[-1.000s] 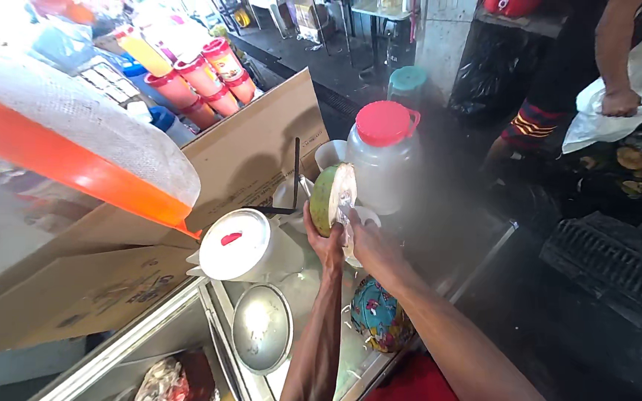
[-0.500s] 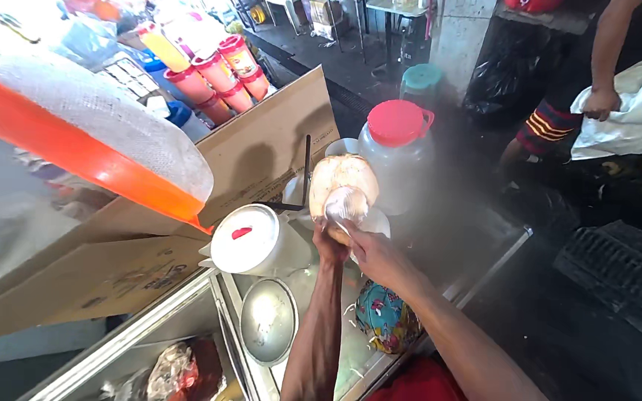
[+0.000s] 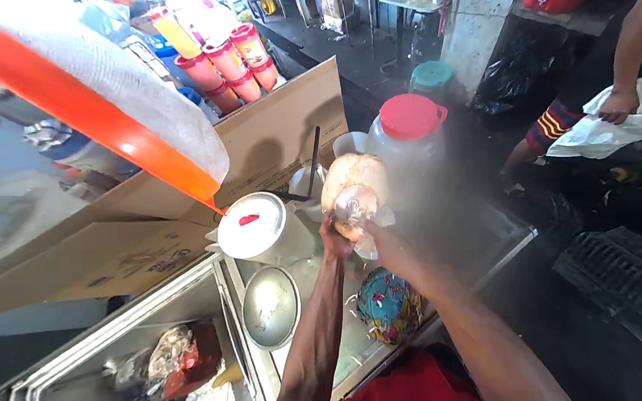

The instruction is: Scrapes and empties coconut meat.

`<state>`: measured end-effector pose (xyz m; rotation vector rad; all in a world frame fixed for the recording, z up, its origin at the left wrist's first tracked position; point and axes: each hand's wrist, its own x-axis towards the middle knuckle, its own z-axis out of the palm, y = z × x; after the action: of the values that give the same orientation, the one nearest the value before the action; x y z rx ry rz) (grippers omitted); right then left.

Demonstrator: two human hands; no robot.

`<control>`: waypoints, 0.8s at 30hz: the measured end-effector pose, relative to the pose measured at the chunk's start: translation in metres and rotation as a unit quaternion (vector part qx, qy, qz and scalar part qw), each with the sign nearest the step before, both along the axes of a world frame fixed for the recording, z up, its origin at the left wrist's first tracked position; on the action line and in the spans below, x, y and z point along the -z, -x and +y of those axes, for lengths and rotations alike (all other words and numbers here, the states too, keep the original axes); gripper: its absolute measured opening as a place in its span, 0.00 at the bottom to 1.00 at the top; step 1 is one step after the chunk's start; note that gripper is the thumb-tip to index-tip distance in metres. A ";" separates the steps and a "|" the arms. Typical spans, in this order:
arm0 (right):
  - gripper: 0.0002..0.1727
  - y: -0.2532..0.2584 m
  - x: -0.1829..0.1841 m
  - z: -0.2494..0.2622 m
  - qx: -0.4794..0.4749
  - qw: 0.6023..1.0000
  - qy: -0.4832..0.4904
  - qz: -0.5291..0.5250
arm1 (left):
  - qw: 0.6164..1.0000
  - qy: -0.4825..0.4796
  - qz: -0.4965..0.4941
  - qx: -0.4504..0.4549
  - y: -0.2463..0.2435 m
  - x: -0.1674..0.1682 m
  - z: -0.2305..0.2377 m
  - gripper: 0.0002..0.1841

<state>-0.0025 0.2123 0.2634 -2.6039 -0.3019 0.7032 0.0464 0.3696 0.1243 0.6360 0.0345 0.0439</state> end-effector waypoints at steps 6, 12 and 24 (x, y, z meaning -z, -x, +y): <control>0.30 -0.006 0.024 0.024 0.121 0.980 -0.159 -0.019 | 0.998 -0.007 -0.028 -0.059 0.002 -0.011 -0.015 0.11; 0.29 0.005 0.019 0.002 0.004 1.000 -0.025 -0.006 | 0.994 -0.103 0.003 -0.030 0.000 0.005 0.004 0.31; 0.25 0.012 0.021 0.014 0.036 0.999 -0.038 0.009 | 0.996 -0.082 -0.013 -0.011 0.006 0.020 0.005 0.29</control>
<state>-0.0140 0.2264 0.2424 -2.5219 -0.2247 0.6757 0.0402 0.3750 0.1041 0.7995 0.0120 0.0769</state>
